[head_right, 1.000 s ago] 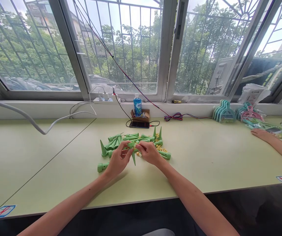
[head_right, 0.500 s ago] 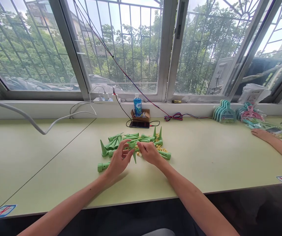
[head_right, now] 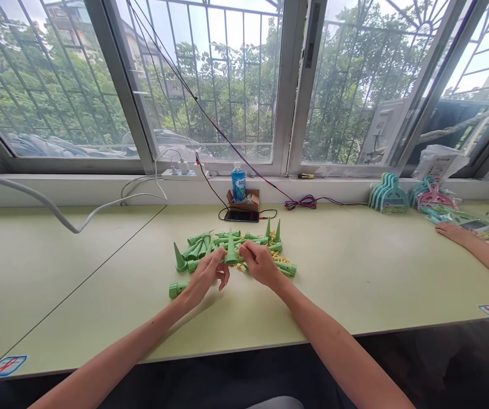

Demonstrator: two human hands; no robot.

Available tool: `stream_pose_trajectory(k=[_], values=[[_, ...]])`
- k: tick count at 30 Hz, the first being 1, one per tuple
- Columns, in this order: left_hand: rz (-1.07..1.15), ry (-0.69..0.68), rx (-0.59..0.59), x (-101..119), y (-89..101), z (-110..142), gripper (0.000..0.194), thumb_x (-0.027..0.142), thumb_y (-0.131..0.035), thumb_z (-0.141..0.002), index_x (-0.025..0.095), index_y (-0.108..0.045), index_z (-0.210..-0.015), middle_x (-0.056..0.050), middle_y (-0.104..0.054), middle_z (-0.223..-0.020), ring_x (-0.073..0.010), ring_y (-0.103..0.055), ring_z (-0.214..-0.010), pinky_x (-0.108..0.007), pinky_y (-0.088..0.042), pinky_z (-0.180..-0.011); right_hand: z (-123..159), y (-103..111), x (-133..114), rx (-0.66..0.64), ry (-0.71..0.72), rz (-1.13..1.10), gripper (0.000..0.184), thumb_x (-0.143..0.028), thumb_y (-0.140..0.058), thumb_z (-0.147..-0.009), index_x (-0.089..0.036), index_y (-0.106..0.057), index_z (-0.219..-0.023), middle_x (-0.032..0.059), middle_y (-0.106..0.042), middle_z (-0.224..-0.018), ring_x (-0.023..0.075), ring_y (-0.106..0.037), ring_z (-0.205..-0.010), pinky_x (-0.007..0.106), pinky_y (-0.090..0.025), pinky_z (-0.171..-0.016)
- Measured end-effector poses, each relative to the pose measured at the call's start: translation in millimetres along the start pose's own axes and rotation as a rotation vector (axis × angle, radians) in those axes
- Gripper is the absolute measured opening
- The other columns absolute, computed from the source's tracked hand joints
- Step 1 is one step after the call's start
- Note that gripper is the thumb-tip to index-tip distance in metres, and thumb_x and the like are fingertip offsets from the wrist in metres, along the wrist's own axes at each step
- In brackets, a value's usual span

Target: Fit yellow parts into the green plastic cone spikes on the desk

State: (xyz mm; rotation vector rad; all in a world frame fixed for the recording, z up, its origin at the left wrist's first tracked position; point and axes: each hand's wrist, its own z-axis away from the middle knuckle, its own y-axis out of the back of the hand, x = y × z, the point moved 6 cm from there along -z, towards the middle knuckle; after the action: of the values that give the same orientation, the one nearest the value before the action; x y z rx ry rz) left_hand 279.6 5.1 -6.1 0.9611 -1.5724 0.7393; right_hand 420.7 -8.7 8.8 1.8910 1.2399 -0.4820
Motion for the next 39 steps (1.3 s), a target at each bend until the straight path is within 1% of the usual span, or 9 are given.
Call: stream_pose_trajectory(k=[7, 12, 16, 20, 26, 29, 33, 36, 39], values=[[-0.213, -0.095, -0.054, -3.0, -1.4, 2.9, 0.029, 0.047, -0.051, -0.093, 0.019, -0.045, -0.086, 0.008, -0.045, -0.052, -0.0062, -0.043, -0.038, -0.017, -0.032, -0.037, 0.7, -4.5, -1.8, -0.032, 0.037, 0.038, 0.039, -0.041, -0.039, -0.099, -0.021, -0.037, -0.066, -0.0039, -0.039, -0.059, 0.0105, -0.032, -0.053, 0.025, -0.028, -0.053], [-0.301, -0.173, 0.012, 1.5, 0.7, 4.1, 0.024, 0.042, -0.056, -0.09, 0.018, -0.053, -0.088, 0.004, -0.049, -0.066, -0.0059, -0.046, -0.046, -0.017, -0.037, -0.04, 0.4, -5.9, 2.9, -0.036, 0.027, 0.072, 0.043, -0.041, -0.037, -0.1, -0.021, -0.03, -0.063, -0.005, -0.032, -0.055, 0.0102, -0.026, -0.051, 0.026, -0.024, -0.051], [-0.4, -0.259, 0.068, 3.8, 2.6, 3.3, 0.022, 0.04, -0.056, -0.091, 0.018, -0.057, -0.09, 0.0, -0.052, -0.081, -0.0054, -0.047, -0.051, -0.018, -0.042, -0.044, -0.2, -6.6, 3.7, -0.032, 0.035, 0.113, 0.046, -0.042, -0.035, -0.1, -0.02, -0.026, -0.061, -0.0054, -0.026, -0.054, 0.0103, -0.023, -0.051, 0.027, -0.02, -0.05], [-0.457, -0.282, 0.095, 6.3, 3.2, 3.4, 0.023, 0.041, -0.054, -0.092, 0.018, -0.057, -0.088, -0.001, -0.05, -0.087, -0.0054, -0.048, -0.053, -0.019, -0.043, -0.044, -0.8, -7.3, 4.0, -0.031, 0.03, 0.111, 0.047, -0.043, -0.034, -0.101, -0.02, -0.025, -0.06, -0.0054, -0.025, -0.053, 0.0103, -0.022, -0.051, 0.027, -0.02, -0.051], [-0.355, -0.207, 0.14, 8.7, 5.6, 4.7, 0.029, 0.044, -0.054, -0.091, 0.021, -0.051, -0.108, -0.004, -0.057, -0.102, -0.0037, -0.052, -0.046, -0.018, -0.041, -0.039, -1.2, -2.7, 6.1, 0.039, -0.018, 0.07, 0.042, -0.044, -0.034, -0.101, -0.021, -0.034, -0.065, -0.0044, -0.038, -0.056, 0.0109, -0.032, -0.051, 0.026, -0.027, -0.052], [-0.239, -0.162, 0.162, 6.5, 8.2, 2.3, 0.031, 0.048, -0.051, -0.092, 0.021, -0.047, -0.107, -0.003, -0.058, -0.099, -0.003, -0.051, -0.041, -0.018, -0.039, -0.035, -1.0, 0.0, 4.8, 0.053, -0.038, 0.016, 0.041, -0.045, -0.034, -0.101, -0.022, -0.037, -0.068, -0.004, -0.042, -0.057, 0.0111, -0.036, -0.05, 0.026, -0.03, -0.053], [-0.03, -0.058, 0.03, 0.8, 1.1, -2.1, 0.034, 0.052, -0.048, -0.092, 0.019, -0.045, -0.097, 0.001, -0.057, -0.08, -0.0058, -0.051, -0.039, -0.019, -0.04, -0.033, -0.4, -0.3, 1.6, 0.026, -0.044, -0.01, 0.038, -0.045, -0.035, -0.101, -0.022, -0.039, -0.071, -0.0043, -0.042, -0.057, 0.0112, -0.036, -0.05, 0.026, -0.031, -0.052], [-0.009, -0.021, -0.06, -2.4, -4.5, -2.0, 0.034, 0.051, -0.054, -0.09, 0.02, -0.04, -0.088, 0.006, -0.052, -0.067, -0.0059, -0.049, -0.036, -0.018, -0.036, -0.034, 0.2, -2.9, 0.7, -0.004, -0.029, -0.013, 0.037, -0.045, -0.037, -0.1, -0.022, -0.039, -0.072, -0.0041, -0.042, -0.059, 0.0112, -0.036, -0.051, 0.025, -0.031, -0.053], [-0.032, -0.049, -0.071, -4.7, -4.2, -1.0, 0.036, 0.049, -0.057, -0.088, 0.021, -0.036, -0.084, 0.005, -0.053, -0.073, -0.0045, -0.05, -0.036, -0.017, -0.033, -0.033, 0.7, -5.2, 1.7, -0.022, -0.019, -0.015, 0.036, -0.043, -0.037, -0.1, -0.022, -0.037, -0.071, -0.0044, -0.041, -0.058, 0.0111, -0.035, -0.051, 0.026, -0.03, -0.052]])
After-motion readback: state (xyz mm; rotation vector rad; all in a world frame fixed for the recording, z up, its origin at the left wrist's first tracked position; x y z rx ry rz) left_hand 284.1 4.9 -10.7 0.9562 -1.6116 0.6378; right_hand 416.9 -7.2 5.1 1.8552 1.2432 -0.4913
